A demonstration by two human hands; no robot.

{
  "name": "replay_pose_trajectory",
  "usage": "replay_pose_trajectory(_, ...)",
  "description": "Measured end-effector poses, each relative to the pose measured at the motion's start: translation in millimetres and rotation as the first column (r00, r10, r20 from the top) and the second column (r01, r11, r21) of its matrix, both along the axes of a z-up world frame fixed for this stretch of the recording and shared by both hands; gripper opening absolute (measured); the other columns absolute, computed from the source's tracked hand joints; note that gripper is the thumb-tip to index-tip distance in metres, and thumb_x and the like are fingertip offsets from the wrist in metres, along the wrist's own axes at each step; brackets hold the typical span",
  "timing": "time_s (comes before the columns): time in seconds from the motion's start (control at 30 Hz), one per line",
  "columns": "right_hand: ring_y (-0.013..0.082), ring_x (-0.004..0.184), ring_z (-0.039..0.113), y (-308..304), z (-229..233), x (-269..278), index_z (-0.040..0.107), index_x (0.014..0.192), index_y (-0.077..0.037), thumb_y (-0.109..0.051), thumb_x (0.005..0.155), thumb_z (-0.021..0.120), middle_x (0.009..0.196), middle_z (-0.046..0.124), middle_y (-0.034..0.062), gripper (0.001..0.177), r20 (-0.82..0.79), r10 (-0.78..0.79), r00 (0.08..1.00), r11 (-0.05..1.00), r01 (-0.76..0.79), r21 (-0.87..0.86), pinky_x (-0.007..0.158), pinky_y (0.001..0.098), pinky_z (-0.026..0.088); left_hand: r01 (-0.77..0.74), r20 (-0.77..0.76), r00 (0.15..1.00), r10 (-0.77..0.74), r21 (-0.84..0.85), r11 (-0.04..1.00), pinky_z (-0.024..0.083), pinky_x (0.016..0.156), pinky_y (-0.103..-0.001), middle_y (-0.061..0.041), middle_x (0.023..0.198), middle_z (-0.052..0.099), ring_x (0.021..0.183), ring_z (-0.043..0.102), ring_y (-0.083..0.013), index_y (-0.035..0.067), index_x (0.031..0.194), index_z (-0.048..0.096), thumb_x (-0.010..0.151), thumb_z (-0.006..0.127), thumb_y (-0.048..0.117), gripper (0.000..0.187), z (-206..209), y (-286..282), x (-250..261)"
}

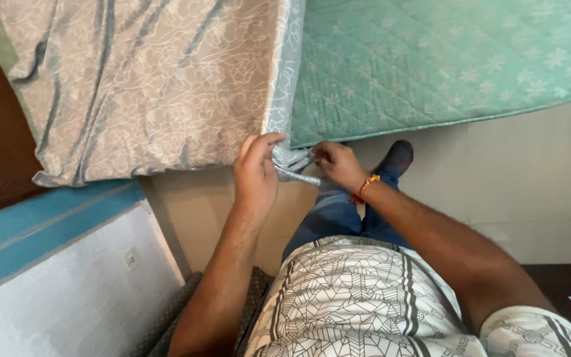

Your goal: The person spreads a bedsheet over a mattress, tucking the edges under the mattress and smoothing the fabric by hand across the surface.

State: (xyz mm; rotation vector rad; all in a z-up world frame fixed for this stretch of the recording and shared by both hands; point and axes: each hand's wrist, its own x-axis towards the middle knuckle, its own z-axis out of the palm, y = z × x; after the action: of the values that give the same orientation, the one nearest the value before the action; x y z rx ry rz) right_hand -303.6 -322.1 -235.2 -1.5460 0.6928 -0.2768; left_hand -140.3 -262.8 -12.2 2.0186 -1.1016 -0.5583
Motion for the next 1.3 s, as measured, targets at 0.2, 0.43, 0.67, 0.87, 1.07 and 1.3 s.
replay_pose_trajectory(0.2, 0.0267, 0.093, 0.075, 19, -67, 37, 0.07, 0.111, -0.001, -0.003, 0.086, 0.064, 0.103, 0.075, 0.0165, 0.026, -0.098, 0.017, 0.995, 1.0, -0.017, 0.003, 0.083, 0.0376, 0.06, -0.023, -0.049, 0.999, 0.024, 0.016, 1.0, 0.055, 0.094, -0.032, -0.014, 0.107, 0.064, 0.103, 0.068, -0.026, 0.002, 0.114, 0.068, 0.082, 0.042, -0.025, 0.049, 38, 6, 21)
replay_pose_trajectory(0.43, 0.0202, 0.082, 0.066, 53, -121, 94, 0.063, 0.122, -0.003, -0.009, 0.094, 0.06, 0.095, 0.064, 0.0089, 0.029, -0.182, 0.073, 0.981, 0.626, 0.097, 0.774, 0.077, 0.0378, 0.061, -0.06, 0.016, 0.998, 0.061, -0.02, 0.998, 0.053, 0.09, -0.03, -0.011, 0.104, 0.063, 0.098, 0.064, -0.0213, 0.002, 0.116, 0.069, 0.101, 0.052, -0.018, 0.03, 81, 9, 46)
replay_pose_trajectory(0.67, 0.0322, 0.095, 0.068, 126, -84, 161, 0.066, 0.125, -0.003, -0.031, 0.1, 0.061, 0.111, 0.072, 0.0201, 0.038, -0.05, 0.623, 0.78, 0.665, -0.496, 0.558, 0.085, 0.0419, 0.053, -0.262, -0.054, 0.965, 0.257, -0.149, 0.953, 0.048, 0.084, -0.021, -0.004, 0.11, 0.065, 0.095, 0.059, -0.0096, 0.001, 0.118, 0.071, 0.112, 0.058, -0.001, 0.014, 117, 26, 94)
replay_pose_trajectory(0.87, 0.0336, 0.102, 0.07, 136, 6, 192, 0.052, 0.14, -0.008, -0.033, 0.089, 0.074, 0.118, 0.07, 0.022, 0.06, 0.123, 0.038, 0.992, 0.927, -0.081, 0.365, 0.088, 0.0396, 0.055, -0.354, -0.247, 0.925, 0.288, -0.291, 0.889, 0.047, 0.093, -0.018, -0.003, 0.111, 0.068, 0.099, 0.06, -0.0061, -0.004, 0.12, 0.068, 0.117, 0.06, 0.002, 0.01, 127, 37, 125)
replay_pose_trajectory(1.07, 0.0345, 0.107, 0.073, 108, -47, 197, 0.056, 0.146, -0.017, -0.032, 0.083, 0.085, 0.124, 0.067, 0.0233, 0.071, -0.138, 0.186, 0.973, 0.983, -0.186, 0.009, 0.092, 0.0368, 0.057, -0.377, -0.358, 0.899, 0.253, -0.336, 0.863, 0.047, 0.094, -0.018, -0.004, 0.112, 0.068, 0.1, 0.06, -0.0064, -0.005, 0.117, 0.068, 0.116, 0.061, 0.001, 0.009, 126, 42, 139)
replay_pose_trajectory(1.3, 0.0383, 0.113, 0.065, 104, -90, 216, 0.051, 0.144, 0.012, -0.026, 0.086, 0.085, 0.131, 0.063, 0.0325, 0.077, 0.117, -0.09, 0.989, 0.516, -0.054, 0.855, 0.095, 0.0482, 0.056, -0.438, -0.466, 0.84, 0.278, -0.278, 0.855, 0.043, 0.086, -0.016, -0.003, 0.107, 0.068, 0.09, 0.055, -0.0042, -0.005, 0.121, 0.069, 0.113, 0.064, 0.001, 0.011, 131, 46, 139)
